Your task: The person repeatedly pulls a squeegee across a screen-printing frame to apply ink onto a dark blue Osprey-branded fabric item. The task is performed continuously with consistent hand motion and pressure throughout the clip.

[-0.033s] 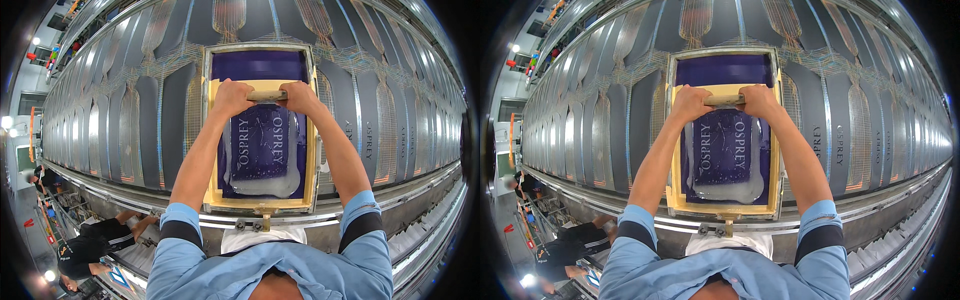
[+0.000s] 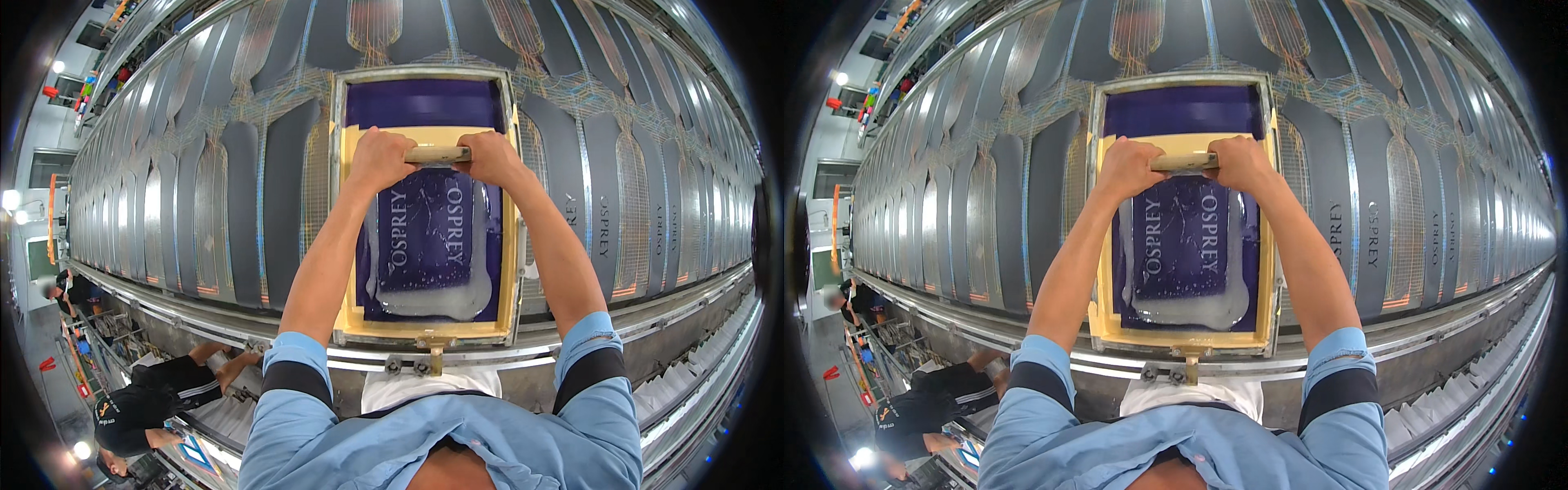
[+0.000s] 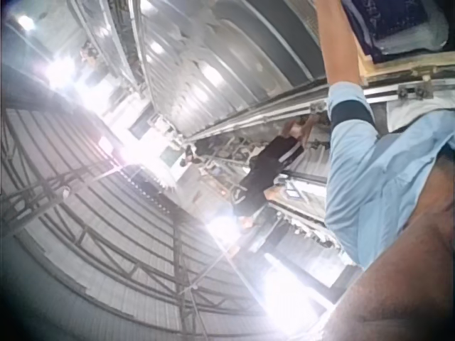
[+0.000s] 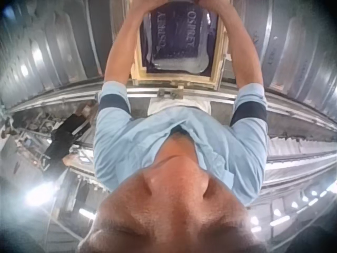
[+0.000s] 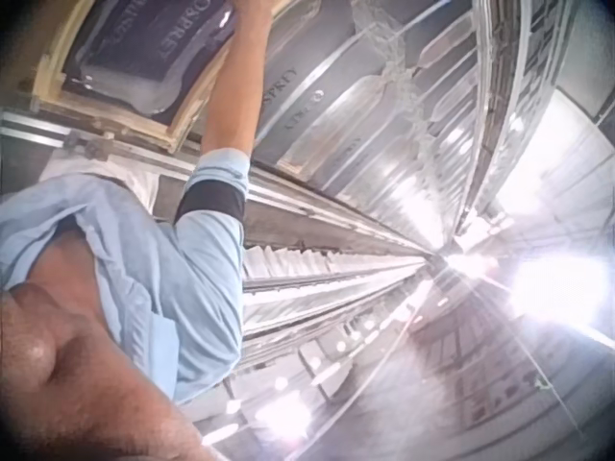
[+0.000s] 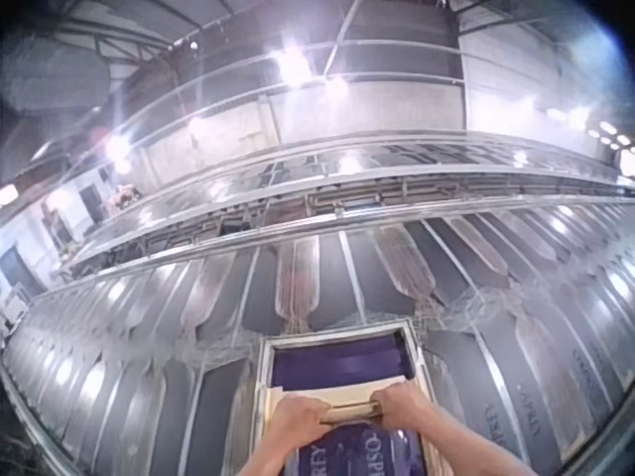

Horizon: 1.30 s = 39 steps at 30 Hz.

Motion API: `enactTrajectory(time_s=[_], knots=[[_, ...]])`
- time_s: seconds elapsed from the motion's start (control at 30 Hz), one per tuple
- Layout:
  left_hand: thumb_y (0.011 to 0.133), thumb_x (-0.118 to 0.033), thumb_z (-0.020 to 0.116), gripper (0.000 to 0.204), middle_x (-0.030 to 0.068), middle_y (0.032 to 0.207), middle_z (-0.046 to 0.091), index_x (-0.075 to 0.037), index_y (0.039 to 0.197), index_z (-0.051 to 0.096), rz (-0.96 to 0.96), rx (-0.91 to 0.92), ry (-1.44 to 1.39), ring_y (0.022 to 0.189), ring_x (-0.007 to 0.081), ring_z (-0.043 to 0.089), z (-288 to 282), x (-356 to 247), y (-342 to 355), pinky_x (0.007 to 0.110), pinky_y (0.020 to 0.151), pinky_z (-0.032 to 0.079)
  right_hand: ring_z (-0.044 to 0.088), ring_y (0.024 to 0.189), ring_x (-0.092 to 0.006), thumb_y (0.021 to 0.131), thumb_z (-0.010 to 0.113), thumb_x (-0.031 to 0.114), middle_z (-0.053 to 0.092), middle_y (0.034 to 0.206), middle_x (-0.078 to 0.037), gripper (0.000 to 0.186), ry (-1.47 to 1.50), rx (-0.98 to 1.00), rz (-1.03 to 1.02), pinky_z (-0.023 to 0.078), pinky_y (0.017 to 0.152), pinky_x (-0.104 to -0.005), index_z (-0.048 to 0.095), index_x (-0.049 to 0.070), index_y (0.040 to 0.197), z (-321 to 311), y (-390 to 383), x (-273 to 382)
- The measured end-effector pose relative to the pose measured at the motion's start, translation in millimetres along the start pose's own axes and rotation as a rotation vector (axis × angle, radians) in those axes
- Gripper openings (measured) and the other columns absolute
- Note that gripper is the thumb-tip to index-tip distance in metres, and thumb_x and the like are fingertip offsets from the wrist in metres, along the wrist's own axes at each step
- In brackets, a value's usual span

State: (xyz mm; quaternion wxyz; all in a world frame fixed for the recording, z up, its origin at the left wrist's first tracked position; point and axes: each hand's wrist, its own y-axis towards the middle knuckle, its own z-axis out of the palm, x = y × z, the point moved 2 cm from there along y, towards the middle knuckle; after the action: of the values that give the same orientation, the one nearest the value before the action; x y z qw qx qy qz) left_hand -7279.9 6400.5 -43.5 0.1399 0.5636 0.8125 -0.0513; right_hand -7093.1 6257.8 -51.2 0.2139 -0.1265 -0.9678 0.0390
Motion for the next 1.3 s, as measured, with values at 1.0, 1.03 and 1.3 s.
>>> enactTrajectory(time_s=[1.0,1.03,1.3], knots=[[0.065,-0.01,0.078,0.036,0.0011,0.101,0.073,-0.014,0.101,0.074,0.068,-0.062,0.001,0.088,0.0223,0.067,6,-132,-239,0.04,0.087,0.044,0.07,0.081,-0.0392,0.096,0.068,0.033,0.073,0.084,-0.018,0.029,0.442,-0.785,0.609,0.053,0.077,-0.0461,0.067,0.004,0.1,54,-185,-38],[0.065,-0.01,0.077,0.035,0.0018,0.101,0.074,-0.014,0.1,0.075,0.065,-0.07,0.019,0.087,0.0234,0.068,2,-123,-215,0.041,0.087,0.044,0.07,0.08,-0.0392,0.096,0.068,0.033,0.072,0.083,-0.018,0.03,0.46,-0.786,0.618,0.053,0.077,-0.0458,0.067,0.003,0.1,53,-186,-38],[0.07,-0.016,0.077,0.019,0.005,0.085,0.073,-0.014,0.088,0.078,0.13,-0.206,-0.12,0.081,0.0283,0.069,-45,-59,-70,0.045,0.074,0.047,0.07,0.074,-0.0352,0.096,0.069,0.031,0.07,0.078,-0.018,0.029,0.563,-0.763,0.599,0.052,0.073,-0.0439,0.066,0.002,0.098,35,-192,-29]])
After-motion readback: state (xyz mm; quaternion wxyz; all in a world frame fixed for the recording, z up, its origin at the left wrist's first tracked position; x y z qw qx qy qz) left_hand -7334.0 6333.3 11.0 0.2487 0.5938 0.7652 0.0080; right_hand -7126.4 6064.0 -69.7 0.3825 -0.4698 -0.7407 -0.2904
